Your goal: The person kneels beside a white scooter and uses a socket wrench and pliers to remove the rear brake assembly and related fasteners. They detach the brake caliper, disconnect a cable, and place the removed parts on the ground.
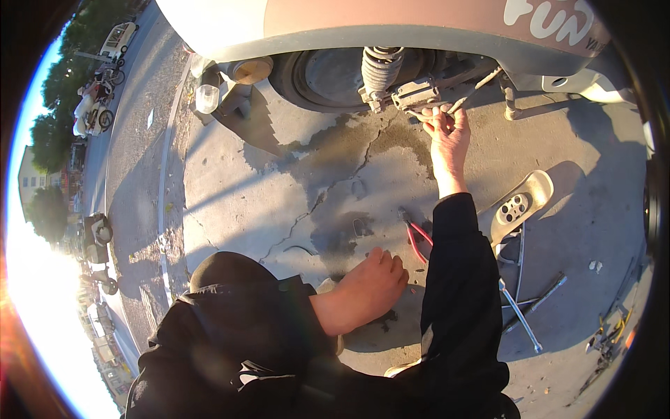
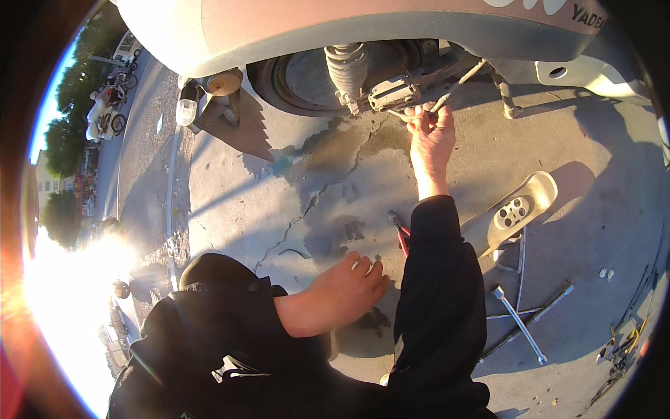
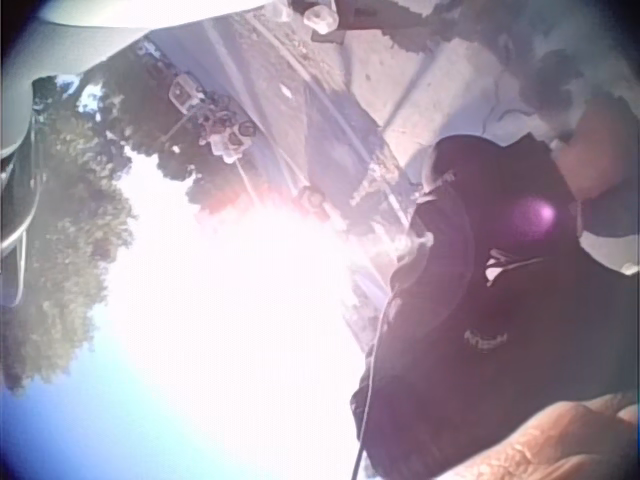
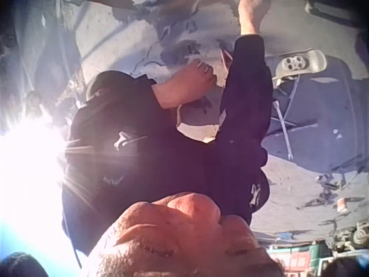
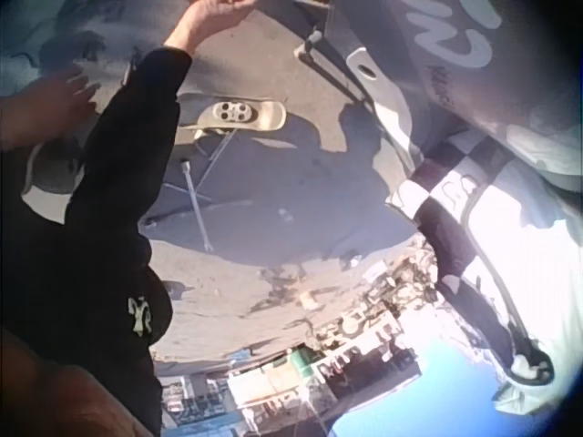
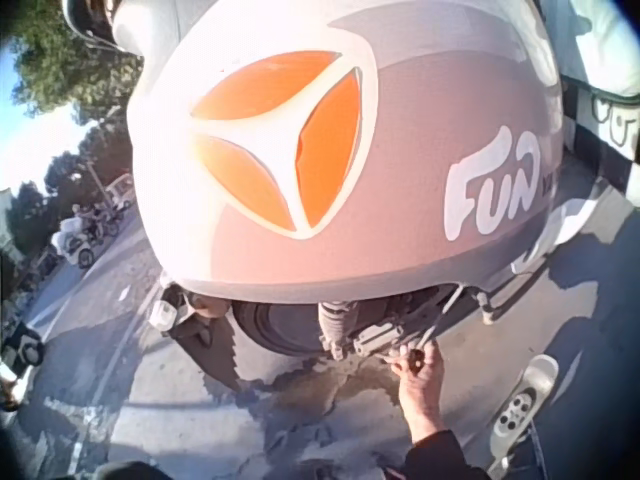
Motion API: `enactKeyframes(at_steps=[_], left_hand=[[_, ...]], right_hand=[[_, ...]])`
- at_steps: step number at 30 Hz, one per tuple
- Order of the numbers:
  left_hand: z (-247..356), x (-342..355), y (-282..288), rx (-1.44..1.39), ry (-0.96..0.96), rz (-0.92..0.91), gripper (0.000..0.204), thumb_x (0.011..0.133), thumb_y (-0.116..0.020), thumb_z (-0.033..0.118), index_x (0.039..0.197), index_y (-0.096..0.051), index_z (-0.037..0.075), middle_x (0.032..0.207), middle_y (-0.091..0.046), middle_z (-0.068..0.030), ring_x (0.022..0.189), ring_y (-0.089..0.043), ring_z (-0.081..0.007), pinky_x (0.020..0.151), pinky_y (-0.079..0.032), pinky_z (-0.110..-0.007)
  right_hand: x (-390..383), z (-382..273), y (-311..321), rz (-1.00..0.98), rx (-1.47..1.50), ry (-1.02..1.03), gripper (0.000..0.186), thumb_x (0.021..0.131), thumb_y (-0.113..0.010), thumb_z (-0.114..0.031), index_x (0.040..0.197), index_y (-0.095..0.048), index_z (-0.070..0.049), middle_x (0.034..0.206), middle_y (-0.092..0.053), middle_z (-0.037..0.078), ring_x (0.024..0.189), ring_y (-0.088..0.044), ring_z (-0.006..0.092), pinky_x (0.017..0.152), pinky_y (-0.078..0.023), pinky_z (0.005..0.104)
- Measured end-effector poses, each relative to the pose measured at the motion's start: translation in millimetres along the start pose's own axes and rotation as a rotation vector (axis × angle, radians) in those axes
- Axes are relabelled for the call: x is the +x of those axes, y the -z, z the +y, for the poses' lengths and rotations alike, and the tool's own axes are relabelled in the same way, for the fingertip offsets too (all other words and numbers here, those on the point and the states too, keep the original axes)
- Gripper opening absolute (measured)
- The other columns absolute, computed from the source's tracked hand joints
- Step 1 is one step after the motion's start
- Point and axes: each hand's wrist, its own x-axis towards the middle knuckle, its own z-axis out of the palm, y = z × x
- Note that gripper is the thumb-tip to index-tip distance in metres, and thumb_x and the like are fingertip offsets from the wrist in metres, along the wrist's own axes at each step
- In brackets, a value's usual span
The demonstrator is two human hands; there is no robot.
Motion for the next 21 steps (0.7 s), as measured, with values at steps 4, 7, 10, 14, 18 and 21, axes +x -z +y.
enactKeyframes(at_steps=[4, 7, 10, 14, 18, 21], left_hand=[[7.8, 4.6, 0.8, 0.011, -0.037, 0.033, 0.036, 0.084, -0.06, 0.021, 0.116, -0.063, 0.003, 0.112, -0.062, -0.0132, 0.102, -0.06, -0.0244, 0.088, -0.043, -0.036], [10.5, 4.9, -5.4, 0.008, -0.028, 0.07, 0.036, 0.084, -0.06, 0.02, 0.115, -0.063, 0.003, 0.109, -0.062, -0.0125, 0.099, -0.062, -0.0243, 0.085, -0.044, -0.035], [7.9, 3.3, -12.9, 0.04, -0.005, -0.027, 0.035, 0.084, -0.059, 0.02, 0.114, -0.064, 0.003, 0.105, -0.064, -0.0117, 0.093, -0.063, -0.025, 0.082, -0.045, -0.036], [-5.7, 6.5, -11.0, 0.014, 0.019, -0.016, 0.037, 0.085, -0.063, 0.026, 0.115, -0.062, 0.004, 0.102, -0.064, -0.0108, 0.089, -0.064, -0.0257, 0.081, -0.046, -0.038], [-36.4, 24.7, -0.4, -0.096, 0.043, 0.035, 0.044, 0.086, -0.068, 0.035, 0.115, -0.06, 0.004, 0.103, -0.063, -0.011, 0.093, -0.064, -0.0272, 0.079, -0.047, -0.04], [-50.2, 47.8, 7.8, 0.001, 0.083, 0.095, 0.033, 0.086, -0.066, 0.03, 0.106, -0.063, 0.005, 0.102, -0.066, -0.0101, 0.097, -0.064, -0.0275, 0.08, -0.05, -0.043]], right_hand=[[-9.3, -8.2, 0.8, -0.014, -0.316, 0.089, 0.01, 0.098, -0.061, -0.01, 0.103, -0.054, -0.005, 0.095, -0.072, 0.008, 0.085, -0.072, 0.017, 0.074, -0.056, 0.0291], [-3.5, -19.7, -0.1, 0.019, -0.15, -0.17, 0.009, 0.099, -0.059, -0.009, 0.104, -0.053, -0.004, 0.093, -0.072, 0.009, 0.083, -0.072, 0.0158, 0.069, -0.055, 0.0281], [6.4, -24.4, -0.2, 0.036, -0.679, -0.045, 0.013, 0.1, -0.06, -0.018, 0.108, -0.058, -0.008, 0.103, -0.073, 0.007, 0.087, -0.072, 0.0155, 0.066, -0.055, 0.0279], [-9.7, -46.1, 45.2, -0.234, -0.468, -0.332, 0.028, 0.097, -0.061, -0.018, 0.121, -0.059, -0.003, 0.104, -0.072, 0.009, 0.087, -0.071, 0.0159, 0.076, -0.055, 0.0301], [-46.6, -126.1, 168.0, -0.959, -0.965, -0.284, 0.035, 0.095, -0.062, -0.02, 0.124, -0.059, -0.001, 0.108, -0.07, 0.011, 0.099, -0.066, 0.0205, 0.084, -0.052, 0.0337], [-64.2, -216.6, 283.2, -0.755, -1.53, -0.353, 0.029, 0.092, -0.062, -0.017, 0.116, -0.062, -0.001, 0.102, -0.07, 0.018, 0.096, -0.067, 0.0307, 0.082, -0.052, 0.0387]])
